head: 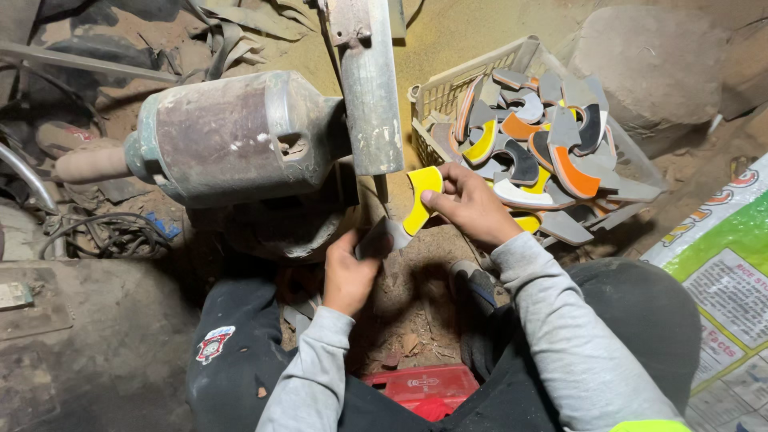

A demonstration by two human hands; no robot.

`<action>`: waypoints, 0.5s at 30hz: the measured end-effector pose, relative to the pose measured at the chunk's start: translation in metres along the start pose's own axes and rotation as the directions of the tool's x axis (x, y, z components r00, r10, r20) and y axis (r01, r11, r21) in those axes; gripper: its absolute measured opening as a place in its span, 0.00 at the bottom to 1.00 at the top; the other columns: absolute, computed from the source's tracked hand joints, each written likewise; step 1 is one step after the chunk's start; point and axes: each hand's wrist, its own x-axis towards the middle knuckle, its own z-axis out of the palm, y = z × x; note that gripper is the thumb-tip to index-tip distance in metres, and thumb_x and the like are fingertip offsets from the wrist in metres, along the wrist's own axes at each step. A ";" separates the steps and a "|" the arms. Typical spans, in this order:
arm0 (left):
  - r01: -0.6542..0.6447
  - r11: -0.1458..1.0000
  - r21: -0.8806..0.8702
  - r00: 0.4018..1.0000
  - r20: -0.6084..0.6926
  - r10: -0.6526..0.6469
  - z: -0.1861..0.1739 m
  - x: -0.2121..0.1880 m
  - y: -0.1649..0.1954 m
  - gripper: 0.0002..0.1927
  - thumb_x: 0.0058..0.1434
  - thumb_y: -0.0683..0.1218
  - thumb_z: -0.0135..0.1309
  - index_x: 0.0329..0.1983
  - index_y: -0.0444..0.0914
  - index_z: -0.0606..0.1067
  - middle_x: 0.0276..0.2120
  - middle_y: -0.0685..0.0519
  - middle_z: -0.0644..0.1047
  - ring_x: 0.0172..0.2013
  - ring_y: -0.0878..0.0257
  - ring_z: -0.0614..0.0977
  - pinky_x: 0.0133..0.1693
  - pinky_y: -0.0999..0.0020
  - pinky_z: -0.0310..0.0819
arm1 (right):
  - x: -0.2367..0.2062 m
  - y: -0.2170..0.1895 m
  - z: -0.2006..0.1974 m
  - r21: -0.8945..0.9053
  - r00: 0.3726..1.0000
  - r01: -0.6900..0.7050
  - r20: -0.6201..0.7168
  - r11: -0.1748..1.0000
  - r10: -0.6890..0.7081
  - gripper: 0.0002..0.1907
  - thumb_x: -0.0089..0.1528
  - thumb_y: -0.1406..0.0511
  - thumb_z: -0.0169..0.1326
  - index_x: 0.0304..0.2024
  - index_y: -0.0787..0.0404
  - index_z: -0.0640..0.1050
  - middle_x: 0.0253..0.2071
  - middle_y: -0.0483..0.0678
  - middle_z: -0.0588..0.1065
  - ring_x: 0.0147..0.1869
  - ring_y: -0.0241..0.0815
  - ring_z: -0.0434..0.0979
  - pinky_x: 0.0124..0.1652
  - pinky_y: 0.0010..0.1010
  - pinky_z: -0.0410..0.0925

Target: The person sits on the floor and uses a bench grinder to smooth the edges of small curved shoe sole pieces. They handle each piece one at a time, pressing it against the rotating wheel, then place the finished pieces into a nearby plastic basket.

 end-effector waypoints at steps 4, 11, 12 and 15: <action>0.110 0.964 -0.241 0.994 0.037 -0.104 0.001 0.013 0.005 0.12 0.62 0.45 0.61 0.44 0.33 0.79 0.29 0.56 0.79 0.26 0.70 0.77 0.28 0.72 0.72 | 0.003 -0.011 0.001 -0.022 0.999 0.035 -0.003 0.999 -0.035 0.15 0.64 0.66 0.55 0.51 0.68 0.73 0.41 0.48 0.78 0.40 0.35 0.81 0.40 0.31 0.79; 0.097 0.938 -0.333 0.994 -0.018 -0.109 -0.005 0.029 0.007 0.10 0.65 0.44 0.58 0.46 0.34 0.80 0.30 0.59 0.79 0.26 0.73 0.73 0.28 0.76 0.68 | 0.014 -0.012 0.011 0.026 0.988 0.143 -0.064 0.989 -0.141 0.12 0.64 0.69 0.55 0.49 0.67 0.71 0.38 0.44 0.75 0.38 0.30 0.76 0.40 0.28 0.79; 0.083 0.942 -0.326 0.995 -0.026 -0.097 -0.005 0.030 0.006 0.10 0.64 0.43 0.59 0.46 0.34 0.80 0.30 0.59 0.78 0.27 0.74 0.73 0.29 0.76 0.68 | 0.015 -0.010 0.011 -0.034 0.986 0.147 -0.078 0.989 -0.149 0.12 0.65 0.69 0.55 0.49 0.67 0.71 0.38 0.45 0.74 0.37 0.30 0.73 0.38 0.27 0.74; 0.029 0.952 -0.304 0.998 -0.050 -0.047 -0.007 0.034 0.003 0.09 0.64 0.41 0.58 0.46 0.33 0.80 0.31 0.59 0.78 0.28 0.74 0.74 0.31 0.77 0.68 | 0.017 -0.008 0.011 -0.140 0.979 0.160 -0.101 0.977 -0.174 0.11 0.66 0.69 0.57 0.49 0.67 0.73 0.37 0.45 0.74 0.36 0.29 0.68 0.36 0.23 0.67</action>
